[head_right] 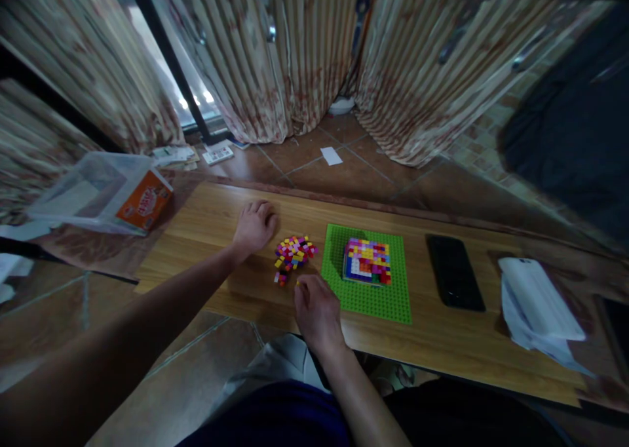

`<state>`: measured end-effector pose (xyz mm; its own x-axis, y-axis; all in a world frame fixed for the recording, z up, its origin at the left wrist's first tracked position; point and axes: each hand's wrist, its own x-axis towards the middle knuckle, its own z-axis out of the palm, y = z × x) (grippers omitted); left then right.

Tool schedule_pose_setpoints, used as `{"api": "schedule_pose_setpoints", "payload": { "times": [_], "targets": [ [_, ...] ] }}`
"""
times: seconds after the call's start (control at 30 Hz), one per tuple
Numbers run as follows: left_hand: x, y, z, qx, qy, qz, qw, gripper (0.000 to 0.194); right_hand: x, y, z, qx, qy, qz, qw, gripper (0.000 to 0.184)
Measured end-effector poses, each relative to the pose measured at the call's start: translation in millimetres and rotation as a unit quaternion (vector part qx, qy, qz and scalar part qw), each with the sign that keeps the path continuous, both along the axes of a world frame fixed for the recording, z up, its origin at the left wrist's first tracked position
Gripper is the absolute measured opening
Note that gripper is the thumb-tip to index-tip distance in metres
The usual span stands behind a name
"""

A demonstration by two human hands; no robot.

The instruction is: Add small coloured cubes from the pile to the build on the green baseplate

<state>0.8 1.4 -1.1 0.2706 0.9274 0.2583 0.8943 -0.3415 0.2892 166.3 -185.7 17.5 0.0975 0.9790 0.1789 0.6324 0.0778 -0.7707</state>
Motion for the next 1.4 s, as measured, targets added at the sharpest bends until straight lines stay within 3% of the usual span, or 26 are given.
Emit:
{"api": "schedule_pose_setpoints", "payload": {
  "times": [0.13, 0.27, 0.57, 0.83, 1.07, 1.4],
  "targets": [
    [-0.2, 1.0, -0.7, 0.009, 0.006, 0.002, 1.0, 0.033, 19.2, -17.2, 12.0, -0.03, 0.058, -0.06, 0.996, 0.021],
    [0.2, 1.1, -0.4, 0.004, -0.001, 0.001, 1.0, 0.034, 44.9, -28.9, 16.0, -0.001, 0.057, -0.11, 0.992, 0.024],
    [0.6, 1.6, 1.4, 0.002, -0.007, 0.002, 1.0, 0.033, 91.0, -30.4, 20.4, 0.073, -0.049, -0.235, 0.968, 0.03],
    [-0.5, 2.8, -1.3, 0.004, -0.011, 0.001, 1.0, 0.034, 98.2, -19.5, 17.7, 0.1, -0.096, -0.247, 0.959, 0.03],
    [0.1, 2.7, -1.0, 0.01, 0.0, 0.006, 1.0, 0.033, 103.9, -14.3, 11.4, 0.133, -0.198, -0.237, 0.942, 0.026],
    [-0.2, 3.1, -1.4, 0.025, 0.011, -0.001, 1.0, 0.032, 105.2, -8.1, 7.3, 0.086, 0.02, -0.281, 0.956, 0.022]
  ]
}}
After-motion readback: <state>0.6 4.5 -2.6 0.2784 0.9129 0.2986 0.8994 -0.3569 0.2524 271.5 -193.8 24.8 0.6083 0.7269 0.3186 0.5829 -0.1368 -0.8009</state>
